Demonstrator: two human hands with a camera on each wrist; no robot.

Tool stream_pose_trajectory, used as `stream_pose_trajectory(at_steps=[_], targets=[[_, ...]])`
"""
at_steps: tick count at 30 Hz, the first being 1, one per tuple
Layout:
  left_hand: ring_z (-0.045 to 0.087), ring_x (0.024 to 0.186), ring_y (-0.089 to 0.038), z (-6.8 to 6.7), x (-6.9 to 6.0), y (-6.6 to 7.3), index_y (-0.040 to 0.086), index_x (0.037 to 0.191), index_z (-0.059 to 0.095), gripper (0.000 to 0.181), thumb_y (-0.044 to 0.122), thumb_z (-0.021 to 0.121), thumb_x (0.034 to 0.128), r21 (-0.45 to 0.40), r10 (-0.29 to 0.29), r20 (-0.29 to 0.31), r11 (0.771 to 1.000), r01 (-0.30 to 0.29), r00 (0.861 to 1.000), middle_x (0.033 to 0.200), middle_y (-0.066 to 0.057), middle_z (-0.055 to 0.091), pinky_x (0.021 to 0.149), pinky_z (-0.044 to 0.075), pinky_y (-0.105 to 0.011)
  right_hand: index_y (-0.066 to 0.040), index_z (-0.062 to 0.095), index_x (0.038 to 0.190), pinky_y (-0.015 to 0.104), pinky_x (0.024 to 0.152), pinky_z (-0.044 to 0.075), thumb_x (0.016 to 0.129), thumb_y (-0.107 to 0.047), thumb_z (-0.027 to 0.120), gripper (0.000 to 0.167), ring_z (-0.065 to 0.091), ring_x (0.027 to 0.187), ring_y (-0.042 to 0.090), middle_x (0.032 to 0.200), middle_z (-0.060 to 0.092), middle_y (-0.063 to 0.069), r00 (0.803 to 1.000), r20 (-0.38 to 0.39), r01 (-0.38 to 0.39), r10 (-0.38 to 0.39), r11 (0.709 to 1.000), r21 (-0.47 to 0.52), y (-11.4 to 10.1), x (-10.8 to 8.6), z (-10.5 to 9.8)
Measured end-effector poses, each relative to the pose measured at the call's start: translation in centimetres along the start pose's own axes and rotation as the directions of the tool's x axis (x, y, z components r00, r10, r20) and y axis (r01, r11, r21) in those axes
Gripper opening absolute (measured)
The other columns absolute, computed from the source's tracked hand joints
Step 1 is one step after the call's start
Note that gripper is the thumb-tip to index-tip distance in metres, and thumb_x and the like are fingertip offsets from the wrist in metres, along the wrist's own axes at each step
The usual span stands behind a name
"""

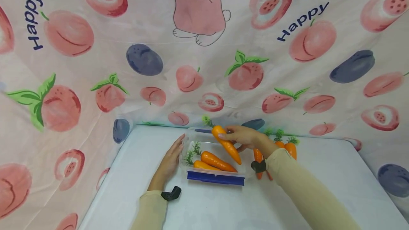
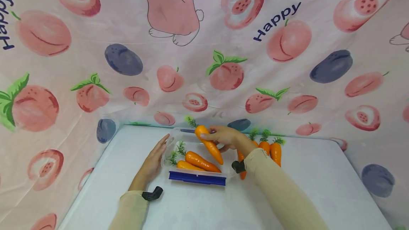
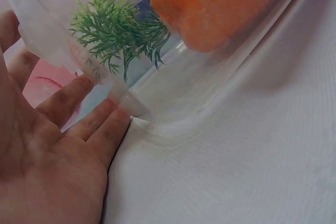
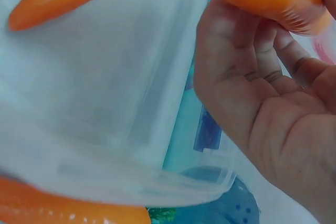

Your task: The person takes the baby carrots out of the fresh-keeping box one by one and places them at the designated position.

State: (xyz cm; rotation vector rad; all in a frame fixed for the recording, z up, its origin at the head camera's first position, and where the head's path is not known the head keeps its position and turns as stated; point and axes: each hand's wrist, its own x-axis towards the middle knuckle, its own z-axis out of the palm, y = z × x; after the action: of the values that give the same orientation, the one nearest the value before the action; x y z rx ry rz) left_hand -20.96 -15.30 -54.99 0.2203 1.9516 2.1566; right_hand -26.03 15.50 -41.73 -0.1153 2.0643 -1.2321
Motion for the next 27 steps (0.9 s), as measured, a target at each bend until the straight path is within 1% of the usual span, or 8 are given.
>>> stream_pose_trajectory(at_steps=[5,9,13,16,19,22,24,27], targets=[[0.018,0.158,-0.032,-0.1,0.0,0.1,0.026,0.162,0.031,0.054,0.039,0.041,0.1104,-0.005,0.001,0.003,1.000,-0.001,1.000,0.171,-0.008,0.021,0.128,0.019,-0.054,-0.008,0.056,0.125,0.047,0.084,0.062,0.094,-0.053,0.068,0.055,0.061,0.104,0.029,0.116,0.061,0.013,1.000,-0.031,0.001,-0.001,1.000,0.010,0.2,-0.7,-0.3],[0.019,0.158,-0.031,-0.2,0.0,0.1,0.025,0.162,0.029,0.055,0.039,0.041,0.1102,0.001,-0.001,-0.001,1.000,0.001,1.000,0.171,-0.008,0.022,0.128,0.019,-0.053,-0.008,0.054,0.126,0.045,0.083,0.062,0.094,-0.055,0.067,0.058,0.061,0.105,0.029,0.119,0.060,0.013,0.998,-0.065,0.001,0.000,1.000,0.008,0.5,-1.3,-0.5],[0.018,0.158,-0.030,-0.2,0.0,0.1,0.025,0.162,0.029,0.055,0.040,0.041,0.1103,0.001,-0.002,-0.001,1.000,0.002,1.000,0.171,-0.007,0.022,0.128,0.019,-0.051,-0.008,0.055,0.128,0.045,0.085,0.062,0.095,-0.054,0.066,0.058,0.059,0.107,0.029,0.120,0.059,0.013,0.996,-0.093,0.009,-0.007,1.000,0.020,1.1,-2.0,-0.8],[0.018,0.158,-0.029,-0.1,-0.1,0.1,0.026,0.162,0.029,0.055,0.040,0.041,0.1101,-0.012,-0.003,0.005,1.000,0.003,1.000,0.171,-0.006,0.022,0.128,0.019,-0.051,-0.007,0.054,0.130,0.045,0.087,0.061,0.097,-0.052,0.064,0.057,0.058,0.107,0.030,0.118,0.059,0.014,0.995,-0.094,0.031,-0.026,0.998,0.048,1.6,-2.5,-1.2],[0.019,0.158,-0.030,-0.1,-0.1,0.1,0.027,0.162,0.031,0.054,0.040,0.042,0.1100,-0.024,0.000,0.005,1.000,0.000,1.000,0.170,-0.007,0.023,0.128,0.019,-0.052,-0.006,0.049,0.138,0.045,0.089,0.060,0.099,-0.052,0.062,0.062,0.057,0.108,0.029,0.119,0.057,0.013,0.995,-0.095,0.049,-0.040,0.995,0.087,2.1,-3.1,-1.6],[0.020,0.158,-0.031,0.0,-0.1,0.1,0.027,0.161,0.031,0.054,0.040,0.041,0.1102,-0.028,0.002,0.006,1.000,-0.002,1.000,0.171,-0.008,0.022,0.128,0.019,-0.053,-0.003,0.044,0.143,0.044,0.089,0.060,0.099,-0.054,0.060,0.069,0.056,0.109,0.030,0.123,0.055,0.014,0.994,-0.104,0.057,-0.045,0.992,0.115,2.5,-3.6,-2.1],[0.019,0.158,-0.032,0.0,0.0,0.0,0.027,0.162,0.031,0.054,0.039,0.041,0.1103,-0.031,0.001,0.009,1.000,0.000,1.000,0.171,-0.009,0.021,0.128,0.019,-0.053,-0.004,0.041,0.147,0.045,0.092,0.059,0.098,-0.055,0.060,0.073,0.055,0.114,0.031,0.128,0.053,0.015,0.992,-0.123,0.047,-0.031,0.991,0.127,2.7,-4.0,-2.5],[0.018,0.158,-0.032,0.0,0.0,0.1,0.028,0.162,0.031,0.053,0.039,0.041,0.1104,-0.023,0.000,0.008,1.000,0.001,1.000,0.171,-0.009,0.021,0.128,0.019,-0.053,-0.005,0.033,0.153,0.050,0.097,0.058,0.097,-0.058,0.060,0.082,0.053,0.124,0.035,0.138,0.051,0.018,0.990,-0.139,0.031,-0.012,0.990,0.139,3.1,-4.6,-3.1]])
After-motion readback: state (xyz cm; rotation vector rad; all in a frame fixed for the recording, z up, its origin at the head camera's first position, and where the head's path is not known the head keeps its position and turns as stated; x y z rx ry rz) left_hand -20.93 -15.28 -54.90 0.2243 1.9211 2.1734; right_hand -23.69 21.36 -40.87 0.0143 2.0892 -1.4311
